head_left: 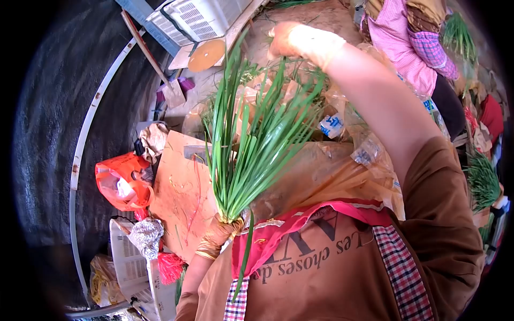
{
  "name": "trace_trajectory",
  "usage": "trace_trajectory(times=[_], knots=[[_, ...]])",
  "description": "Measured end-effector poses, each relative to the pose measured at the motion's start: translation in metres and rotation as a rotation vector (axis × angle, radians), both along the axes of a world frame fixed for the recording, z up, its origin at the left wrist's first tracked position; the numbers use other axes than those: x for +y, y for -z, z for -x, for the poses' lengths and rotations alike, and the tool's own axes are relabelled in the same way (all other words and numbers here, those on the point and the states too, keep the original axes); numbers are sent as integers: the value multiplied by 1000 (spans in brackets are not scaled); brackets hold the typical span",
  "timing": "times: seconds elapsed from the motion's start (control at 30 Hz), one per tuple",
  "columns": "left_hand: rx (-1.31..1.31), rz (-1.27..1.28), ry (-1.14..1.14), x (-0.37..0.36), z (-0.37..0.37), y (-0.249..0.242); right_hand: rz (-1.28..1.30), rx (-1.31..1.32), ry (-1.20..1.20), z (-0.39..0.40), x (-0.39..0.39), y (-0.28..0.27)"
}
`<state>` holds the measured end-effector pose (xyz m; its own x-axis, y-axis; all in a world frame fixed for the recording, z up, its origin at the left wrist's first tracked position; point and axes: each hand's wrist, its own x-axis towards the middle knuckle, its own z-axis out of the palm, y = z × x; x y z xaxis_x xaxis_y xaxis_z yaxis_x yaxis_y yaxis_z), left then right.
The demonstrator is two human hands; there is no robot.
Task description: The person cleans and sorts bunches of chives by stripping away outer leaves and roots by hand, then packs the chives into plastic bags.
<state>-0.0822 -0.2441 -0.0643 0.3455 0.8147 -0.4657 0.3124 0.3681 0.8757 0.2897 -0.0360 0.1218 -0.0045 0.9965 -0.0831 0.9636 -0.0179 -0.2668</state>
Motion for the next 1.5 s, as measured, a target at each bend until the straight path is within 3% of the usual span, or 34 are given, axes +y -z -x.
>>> trace_trajectory(times=[0.07, 0.17, 0.27, 0.3, 0.4, 0.43, 0.5, 0.57, 0.6, 0.67, 0.7, 0.8, 0.87, 0.9, 0.93, 0.97, 1.07, 1.17, 1.3, 1.33, 1.4, 1.43, 1.47, 1.5], knots=[[-11, 12, 6, 2, -1, 0, -317, -17, -154, -3, 20, 29], [-25, 30, 12, 4, -1, 0, 117, 502, -187, -1, 44, 41], [-40, 46, 13, 5, 1, 1, 207, 815, -231, 4, 39, 51], [-46, 52, 13, 5, 1, 2, 130, 790, -245, 6, 36, 52], [-94, 91, -10, 4, 4, 4, -117, 485, -339, 7, 26, 49], [-126, 113, -29, 5, 5, 4, -271, 223, -250, 15, 11, 45], [-75, 96, -17, 6, 3, -1, -385, 2, -132, 17, 11, 47], [171, -2, 87, 9, 2, -2, -484, -239, -9, 2, 27, 50], [123, 8, 60, 10, 2, 0, -532, -372, 59, -13, 40, 49], [30, 46, 9, 4, 5, 4, -490, -686, -317, -21, 16, 19], [-73, 89, -7, 4, 7, 8, -657, -430, -455, -30, 21, 32], [-52, 107, -12, 4, 3, -4, -256, -84, -103, 18, -53, -9], [16, 102, 17, 4, -2, -17, -405, -61, -183, 28, -52, 8], [51, 99, 31, 4, -4, -20, -471, 232, -274, 31, -57, 21], [86, 107, 41, 5, -5, -22, -126, 469, -278, 44, -70, 14], [122, 115, 50, 5, -6, -24, 31, 837, -369, 53, -70, 29], [175, 105, 51, 2, -9, -27, 437, 859, -185, 79, -83, 47], [108, 125, 47, 1, -6, -24, 438, 1222, -112, 90, -80, 84], [73, 122, 7, 1, -7, -25, 398, 1493, -144, 95, -83, 113], [55, 93, -1, -2, -7, -22, 347, 1440, -111, 94, -92, 107], [41, 97, -6, -1, -8, -21, -320, 483, -314, 91, -102, 113], [45, 129, -8, 0, -8, -24, -264, 107, -359, 92, -99, 107], [51, 163, -14, 1, -7, -24, -510, 19, -238, 85, -97, 104], [35, 179, -19, 0, -5, -21, -354, 60, -40, 67, -79, 89]])
